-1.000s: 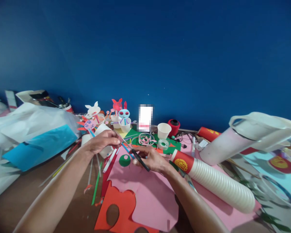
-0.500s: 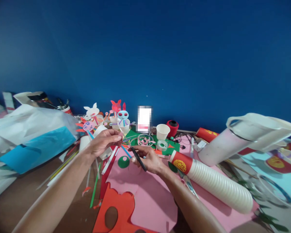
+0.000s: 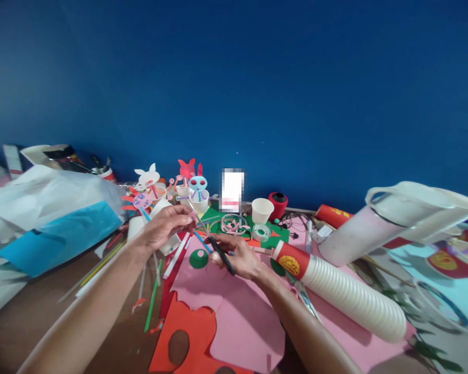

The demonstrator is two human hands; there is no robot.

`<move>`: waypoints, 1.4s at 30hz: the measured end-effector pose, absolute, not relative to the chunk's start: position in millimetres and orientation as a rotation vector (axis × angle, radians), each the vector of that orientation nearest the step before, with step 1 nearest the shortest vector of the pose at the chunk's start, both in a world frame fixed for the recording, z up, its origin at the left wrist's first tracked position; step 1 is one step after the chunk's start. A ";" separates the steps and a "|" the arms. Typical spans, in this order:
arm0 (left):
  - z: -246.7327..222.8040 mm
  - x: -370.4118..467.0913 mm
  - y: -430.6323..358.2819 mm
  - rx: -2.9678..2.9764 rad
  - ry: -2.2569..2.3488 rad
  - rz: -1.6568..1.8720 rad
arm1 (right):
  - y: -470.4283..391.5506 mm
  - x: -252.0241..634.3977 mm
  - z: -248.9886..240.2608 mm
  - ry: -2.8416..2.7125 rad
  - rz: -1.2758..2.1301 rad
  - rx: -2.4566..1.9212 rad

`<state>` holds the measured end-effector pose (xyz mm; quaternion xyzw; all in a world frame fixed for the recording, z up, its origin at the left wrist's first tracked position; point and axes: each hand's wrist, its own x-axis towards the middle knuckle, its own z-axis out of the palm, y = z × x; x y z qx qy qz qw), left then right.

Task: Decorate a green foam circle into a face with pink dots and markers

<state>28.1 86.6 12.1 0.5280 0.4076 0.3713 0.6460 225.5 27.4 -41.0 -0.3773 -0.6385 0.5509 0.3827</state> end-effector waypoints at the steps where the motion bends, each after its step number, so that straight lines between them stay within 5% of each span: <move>1: 12.0 28.2 86.4 1.208 0.931 0.846 | 27.5 225.6 -41.1 -1.638 1.392 -0.957; 42: 15.6 30.9 81.5 1.196 0.939 0.887 | 26.9 221.7 -45.2 -1.642 1.380 -0.932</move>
